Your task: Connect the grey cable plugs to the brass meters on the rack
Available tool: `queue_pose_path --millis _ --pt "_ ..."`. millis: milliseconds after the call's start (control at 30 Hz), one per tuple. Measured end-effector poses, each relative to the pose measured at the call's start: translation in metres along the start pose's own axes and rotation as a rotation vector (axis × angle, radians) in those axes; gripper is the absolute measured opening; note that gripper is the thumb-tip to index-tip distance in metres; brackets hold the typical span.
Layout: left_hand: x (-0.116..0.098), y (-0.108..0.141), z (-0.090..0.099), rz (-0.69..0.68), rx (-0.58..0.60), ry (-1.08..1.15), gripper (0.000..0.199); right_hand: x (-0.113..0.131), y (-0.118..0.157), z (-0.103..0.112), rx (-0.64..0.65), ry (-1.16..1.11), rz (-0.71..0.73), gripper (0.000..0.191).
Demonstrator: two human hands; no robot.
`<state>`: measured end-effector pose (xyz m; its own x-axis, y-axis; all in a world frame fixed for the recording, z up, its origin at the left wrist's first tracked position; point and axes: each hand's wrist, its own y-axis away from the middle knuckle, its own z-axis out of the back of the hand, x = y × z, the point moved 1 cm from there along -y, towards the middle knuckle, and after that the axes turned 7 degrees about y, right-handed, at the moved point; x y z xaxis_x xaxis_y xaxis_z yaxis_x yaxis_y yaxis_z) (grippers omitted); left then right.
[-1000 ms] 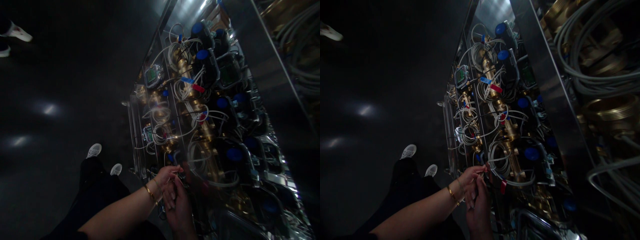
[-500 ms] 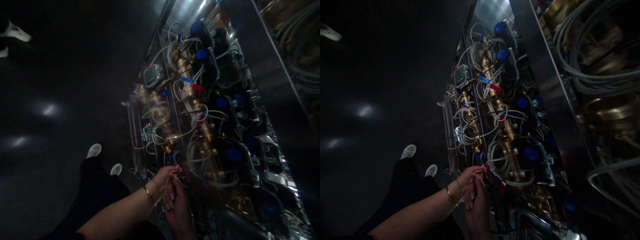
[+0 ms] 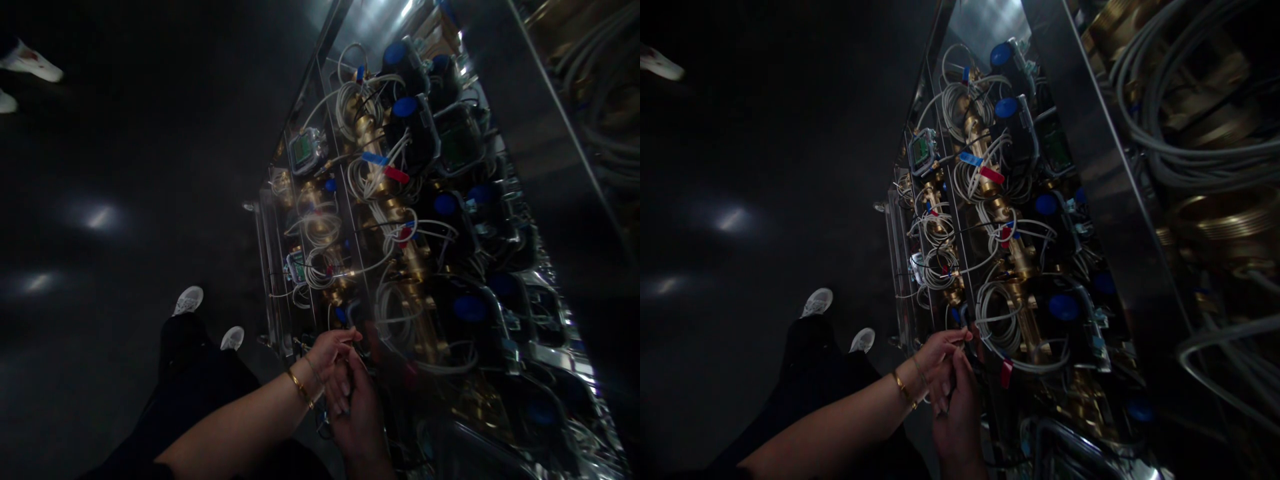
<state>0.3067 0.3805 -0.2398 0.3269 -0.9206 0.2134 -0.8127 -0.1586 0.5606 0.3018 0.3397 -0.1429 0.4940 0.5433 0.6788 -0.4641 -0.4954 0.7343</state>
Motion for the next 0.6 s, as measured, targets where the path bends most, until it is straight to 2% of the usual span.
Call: queue_pose_path --millis 200,267,333,433,533,600 --pt "-0.003 0.006 -0.004 -0.086 -0.099 -0.095 0.047 -0.001 -0.013 0.005 -0.061 -0.011 0.028 0.032" --pt "-0.005 0.005 -0.001 -0.196 -0.179 -0.139 0.046 -0.001 -0.018 0.005 -0.106 -0.027 0.006 0.028" --pt "-0.009 0.005 0.004 -0.4 -0.305 -0.247 0.038 -0.002 -0.023 0.005 -0.155 -0.05 -0.031 0.025" --pt "-0.018 0.01 0.011 -0.669 -0.442 -0.651 0.021 -0.001 -0.026 0.004 -0.199 -0.075 -0.056 0.021" --pt "-0.027 0.018 0.014 -0.745 -0.468 -1.169 0.023 -0.001 -0.027 0.003 -0.213 -0.078 -0.035 0.022" --pt "-0.03 0.021 0.013 -0.771 -0.466 -1.403 0.024 -0.002 -0.027 0.005 -0.218 -0.069 -0.016 0.025"
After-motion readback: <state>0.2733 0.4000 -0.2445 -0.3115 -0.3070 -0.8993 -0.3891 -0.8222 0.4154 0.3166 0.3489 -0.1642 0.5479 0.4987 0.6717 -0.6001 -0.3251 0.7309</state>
